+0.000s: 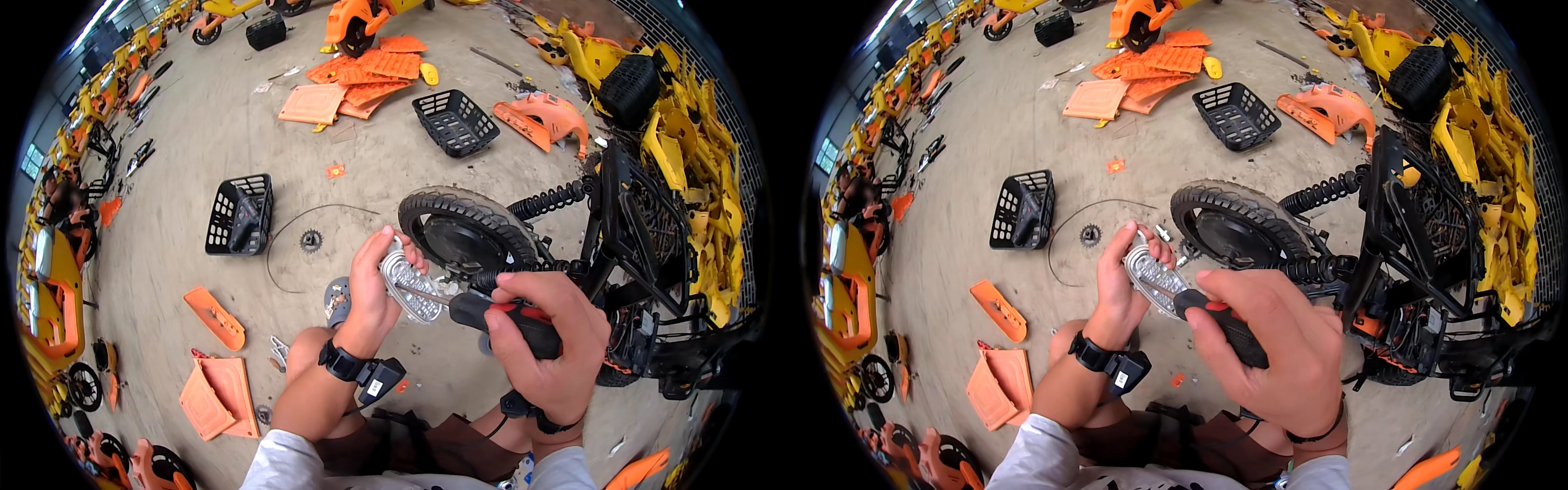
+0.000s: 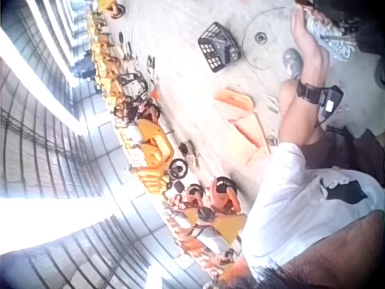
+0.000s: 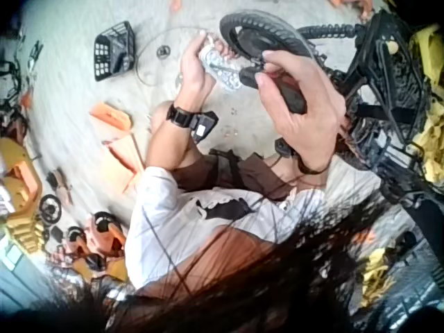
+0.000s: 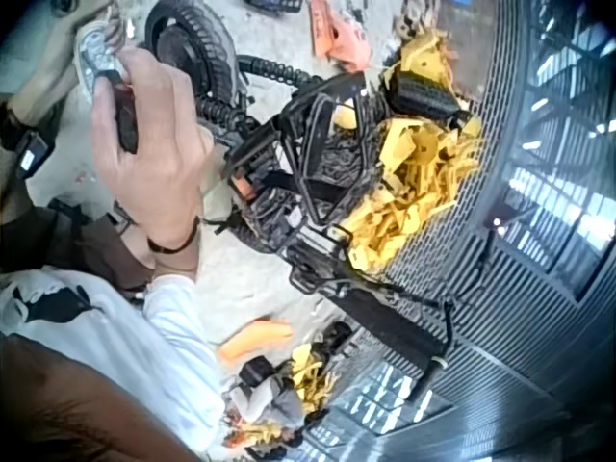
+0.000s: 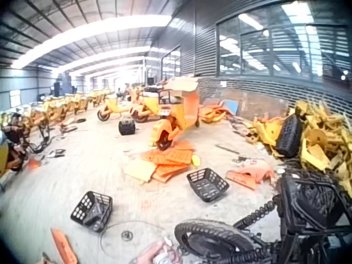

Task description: The person unscrews and removes a metal plate from a plastic housing using a screwdriver, aligns wires inside the housing, and then positions and screws the metal plate back onto the component.

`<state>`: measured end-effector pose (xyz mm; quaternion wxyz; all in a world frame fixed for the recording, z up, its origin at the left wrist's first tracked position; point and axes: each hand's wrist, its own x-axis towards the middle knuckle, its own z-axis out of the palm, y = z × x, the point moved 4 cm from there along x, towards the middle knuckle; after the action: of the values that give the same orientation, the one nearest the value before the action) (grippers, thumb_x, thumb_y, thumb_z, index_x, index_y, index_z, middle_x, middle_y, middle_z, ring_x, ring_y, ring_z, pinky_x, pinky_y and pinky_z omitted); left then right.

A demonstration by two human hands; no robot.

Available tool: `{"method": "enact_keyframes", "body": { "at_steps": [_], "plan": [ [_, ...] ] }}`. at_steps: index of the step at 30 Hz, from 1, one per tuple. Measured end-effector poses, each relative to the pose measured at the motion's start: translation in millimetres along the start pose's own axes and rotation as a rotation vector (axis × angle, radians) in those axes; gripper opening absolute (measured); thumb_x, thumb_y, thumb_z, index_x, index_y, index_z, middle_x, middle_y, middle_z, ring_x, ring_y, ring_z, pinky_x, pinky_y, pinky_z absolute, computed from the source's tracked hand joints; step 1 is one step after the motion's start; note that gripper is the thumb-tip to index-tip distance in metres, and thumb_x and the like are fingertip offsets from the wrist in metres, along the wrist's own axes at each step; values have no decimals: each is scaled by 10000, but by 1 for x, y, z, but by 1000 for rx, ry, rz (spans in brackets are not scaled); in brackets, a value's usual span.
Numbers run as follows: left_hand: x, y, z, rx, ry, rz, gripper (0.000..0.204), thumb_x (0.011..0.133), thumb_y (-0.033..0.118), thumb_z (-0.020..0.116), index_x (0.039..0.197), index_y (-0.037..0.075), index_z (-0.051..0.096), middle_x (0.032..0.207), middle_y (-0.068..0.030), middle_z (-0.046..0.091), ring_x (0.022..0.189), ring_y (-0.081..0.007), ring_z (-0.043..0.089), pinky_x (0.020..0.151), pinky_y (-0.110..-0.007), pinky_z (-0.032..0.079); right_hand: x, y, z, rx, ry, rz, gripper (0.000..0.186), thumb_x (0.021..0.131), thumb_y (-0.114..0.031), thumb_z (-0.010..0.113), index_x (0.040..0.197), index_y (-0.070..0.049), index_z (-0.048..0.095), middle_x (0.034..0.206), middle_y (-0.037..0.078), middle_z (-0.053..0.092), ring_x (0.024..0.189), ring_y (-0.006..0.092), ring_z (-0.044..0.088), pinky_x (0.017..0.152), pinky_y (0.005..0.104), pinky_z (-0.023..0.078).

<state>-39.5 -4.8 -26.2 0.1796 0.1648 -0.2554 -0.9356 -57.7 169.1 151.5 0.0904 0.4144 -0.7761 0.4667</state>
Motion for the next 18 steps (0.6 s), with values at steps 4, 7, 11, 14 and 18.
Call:
{"method": "enact_keyframes", "body": {
  "at_steps": [4, 7, 11, 14, 18],
  "plan": [
    [-4, 7, 1, 16, 68, 103, 277, 1007, 254, 474, 903, 3, 531, 708, -104, 538, 675, -235, 551, 652, -372, 485, 0, 6, 1, 12, 53, 47, 257, 763, -20, 741, 1004, -23, 654, 805, 94, 681, 671, 190, 696, 585, 284, 538],
    [-3, 11, -2, 2, 73, 165, 278, 1012, 255, 468, 905, 6, 529, 709, -104, 536, 677, -233, 546, 664, -376, 486, 2, 15, 3, 49, 73, 313, 224, 769, -10, 733, 981, -26, 659, 784, 90, 680, 668, 195, 697, 594, 282, 542],
    [1, 12, -10, -19, 92, 154, 274, 1014, 256, 468, 904, 12, 527, 705, -104, 535, 672, -230, 539, 671, -375, 488, 8, 20, 9, 61, 66, -18, 261, 748, 13, 731, 992, -21, 646, 821, 100, 677, 711, 196, 691, 597, 284, 547],
    [1, 13, -12, -10, 90, 147, 272, 1012, 259, 474, 906, 14, 525, 706, -106, 539, 667, -228, 539, 666, -375, 490, 7, 14, 11, 117, 18, -75, 284, 739, 21, 732, 1003, -23, 638, 894, 108, 676, 737, 205, 685, 607, 283, 552],
    [1, 15, -11, -31, 71, 137, 268, 1010, 259, 480, 906, 16, 525, 709, -108, 542, 661, -228, 542, 659, -373, 492, 5, 11, 9, 145, -57, 19, 420, 726, 30, 733, 1118, -29, 593, 932, 112, 660, 744, 222, 680, 625, 300, 559]
  ]
}}
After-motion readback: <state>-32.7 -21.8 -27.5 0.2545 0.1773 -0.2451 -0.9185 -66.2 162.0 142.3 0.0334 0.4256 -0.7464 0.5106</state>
